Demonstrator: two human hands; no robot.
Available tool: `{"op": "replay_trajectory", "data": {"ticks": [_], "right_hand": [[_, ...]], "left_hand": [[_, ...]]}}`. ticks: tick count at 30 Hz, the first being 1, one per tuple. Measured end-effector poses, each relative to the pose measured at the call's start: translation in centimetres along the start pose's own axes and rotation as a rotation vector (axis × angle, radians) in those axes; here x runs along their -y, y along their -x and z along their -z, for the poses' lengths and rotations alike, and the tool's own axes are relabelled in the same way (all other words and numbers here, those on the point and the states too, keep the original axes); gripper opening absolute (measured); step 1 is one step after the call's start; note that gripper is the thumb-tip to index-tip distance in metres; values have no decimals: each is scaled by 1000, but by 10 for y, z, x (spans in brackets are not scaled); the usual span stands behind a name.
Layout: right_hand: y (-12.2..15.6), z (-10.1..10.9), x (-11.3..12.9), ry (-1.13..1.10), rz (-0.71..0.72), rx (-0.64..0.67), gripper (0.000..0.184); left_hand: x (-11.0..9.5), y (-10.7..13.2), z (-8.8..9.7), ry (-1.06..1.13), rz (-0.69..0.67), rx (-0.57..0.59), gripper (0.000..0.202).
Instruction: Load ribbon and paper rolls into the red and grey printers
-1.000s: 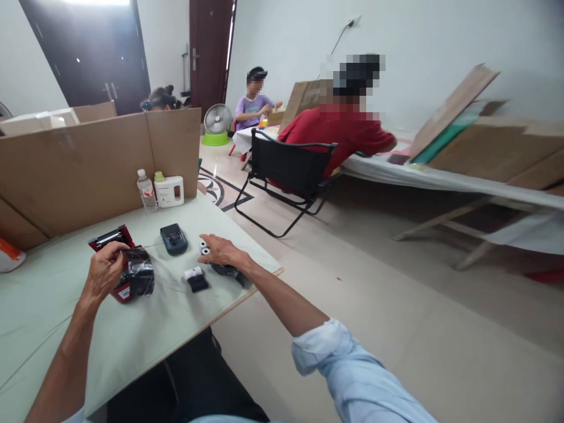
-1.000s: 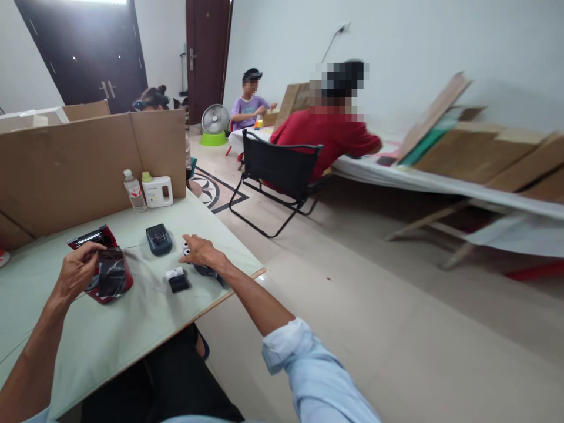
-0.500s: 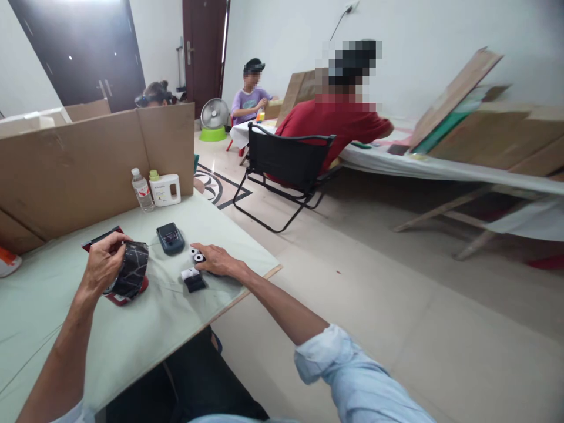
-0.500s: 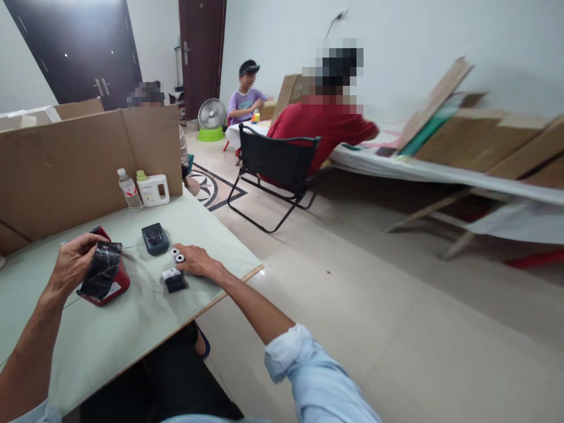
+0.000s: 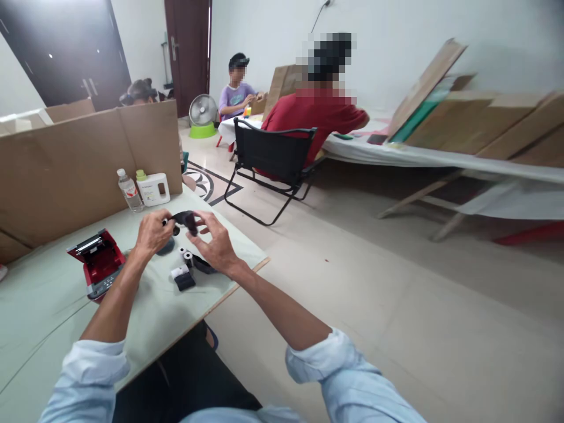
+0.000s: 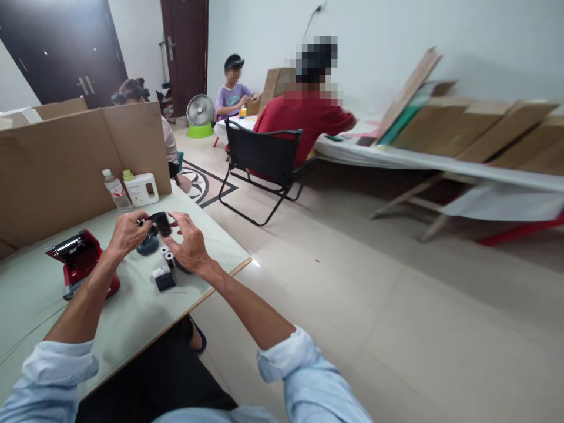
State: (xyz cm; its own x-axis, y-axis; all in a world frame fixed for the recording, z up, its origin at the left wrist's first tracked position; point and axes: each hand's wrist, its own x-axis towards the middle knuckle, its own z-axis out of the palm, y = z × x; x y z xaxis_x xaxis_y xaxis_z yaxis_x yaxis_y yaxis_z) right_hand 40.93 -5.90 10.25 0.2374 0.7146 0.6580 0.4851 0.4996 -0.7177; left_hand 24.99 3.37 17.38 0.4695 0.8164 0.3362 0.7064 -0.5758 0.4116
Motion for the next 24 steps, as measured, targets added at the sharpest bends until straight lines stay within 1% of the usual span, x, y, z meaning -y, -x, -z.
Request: {"op": "replay_trajectory", "data": {"ticks": [1, 2, 3, 6, 8, 10, 13, 16, 18, 20, 21, 24], "right_hand": [[-1, 4, -6, -21, -47, -35, 39], [-1, 9, -14, -45, -101, -60, 32], [0, 14, -23, -73, -159, -77, 30], [5, 28, -55, -147, -326, -99, 37], [11, 36, -75, -163, -412, -81, 40], [20, 42, -92, -179, -473, -20, 41], [34, 49, -109, -216, -513, 105, 37], [48, 55, -117, -179, -537, 225, 36], [56, 58, -118, -147, -555, 297, 36], [61, 60, -118, -140, -553, 353, 35], [64, 61, -117, -140, -546, 369, 35], [67, 63, -112, -129, -524, 383, 35]], "left_hand": [[-1, -4, -8, -18, -9, 17, 24], [-2, -8, -17, -33, -19, 36, 24], [-1, -11, -25, -44, -30, 57, 23], [4, -16, -48, -72, -77, 135, 23], [8, -18, -62, -86, -113, 209, 24], [13, -18, -74, -105, -139, 290, 25], [19, -17, -90, -134, -161, 389, 28], [25, -15, -100, -131, -176, 470, 28], [27, -14, -103, -102, -187, 511, 28], [28, -11, -101, -58, -186, 504, 29], [28, -8, -98, -35, -179, 471, 32], [31, 12, -83, 3, -123, 276, 35]]}}
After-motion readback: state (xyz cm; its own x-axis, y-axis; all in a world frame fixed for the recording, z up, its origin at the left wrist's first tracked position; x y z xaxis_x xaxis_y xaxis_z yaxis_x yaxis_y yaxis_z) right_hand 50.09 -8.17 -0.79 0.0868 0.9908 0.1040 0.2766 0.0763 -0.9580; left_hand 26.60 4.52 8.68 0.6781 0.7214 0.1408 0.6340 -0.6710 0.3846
